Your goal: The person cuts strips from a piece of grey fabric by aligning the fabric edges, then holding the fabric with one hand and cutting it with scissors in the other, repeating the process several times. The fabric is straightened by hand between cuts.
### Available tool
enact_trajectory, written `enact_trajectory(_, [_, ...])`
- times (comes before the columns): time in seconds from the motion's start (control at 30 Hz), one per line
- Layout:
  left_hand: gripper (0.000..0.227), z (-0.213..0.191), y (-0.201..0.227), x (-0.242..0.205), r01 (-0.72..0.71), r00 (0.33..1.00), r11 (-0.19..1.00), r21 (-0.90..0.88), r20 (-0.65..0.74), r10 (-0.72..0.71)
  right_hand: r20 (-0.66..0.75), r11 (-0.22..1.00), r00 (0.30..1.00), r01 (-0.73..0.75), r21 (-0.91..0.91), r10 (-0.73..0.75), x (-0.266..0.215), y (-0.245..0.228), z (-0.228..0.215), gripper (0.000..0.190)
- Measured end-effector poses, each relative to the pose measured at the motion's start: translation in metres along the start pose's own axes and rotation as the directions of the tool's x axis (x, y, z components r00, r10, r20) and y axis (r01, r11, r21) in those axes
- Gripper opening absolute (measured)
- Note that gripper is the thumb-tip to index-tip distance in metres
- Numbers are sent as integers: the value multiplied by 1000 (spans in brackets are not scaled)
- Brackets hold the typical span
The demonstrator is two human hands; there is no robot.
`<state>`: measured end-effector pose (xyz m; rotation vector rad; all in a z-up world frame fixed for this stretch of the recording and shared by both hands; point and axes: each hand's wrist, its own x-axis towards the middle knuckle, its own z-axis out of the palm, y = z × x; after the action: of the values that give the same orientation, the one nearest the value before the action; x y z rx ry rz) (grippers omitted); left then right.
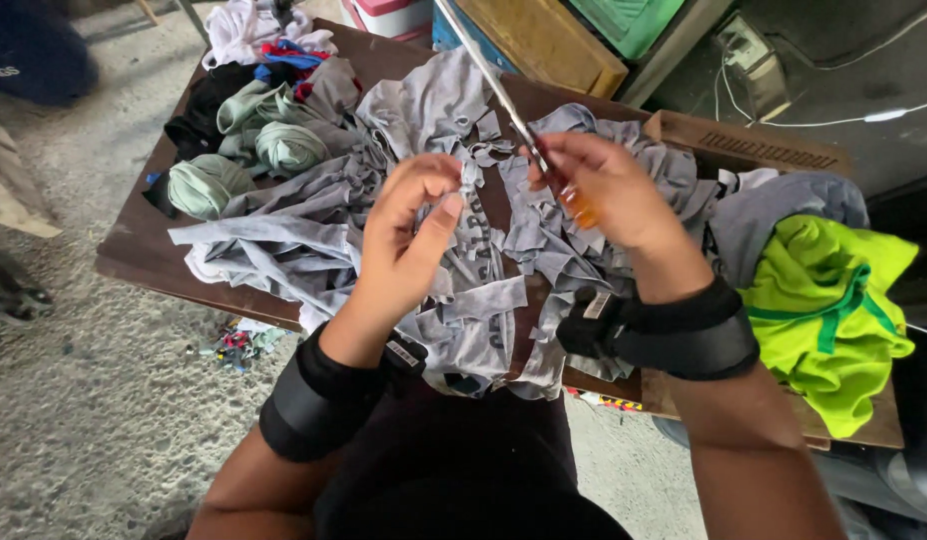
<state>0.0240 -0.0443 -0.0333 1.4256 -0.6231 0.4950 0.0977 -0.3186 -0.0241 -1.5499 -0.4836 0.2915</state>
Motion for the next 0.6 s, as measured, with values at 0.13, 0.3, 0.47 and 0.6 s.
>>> enact_trajectory(0.13, [13,8,2,1,140,988,983,-121,79,-131,-86,991,990,-116,-74,110,-6,1,7,42])
enact_trajectory(0.3, [13,11,-11,-3,281,959,901,-332,73,-272,32,972,985,-170,165,167,-10,-7,6,47])
enact_trajectory(0.47, [14,6,-16,-3,367,925,834,-412,68,-373,96,989,987,-117,-89,126,-14,-14,8,51])
enact_trajectory(0.6, [14,-1,-14,-4,291,955,922,-256,12,-297,49,967,988,-153,205,145,-19,-8,6,48])
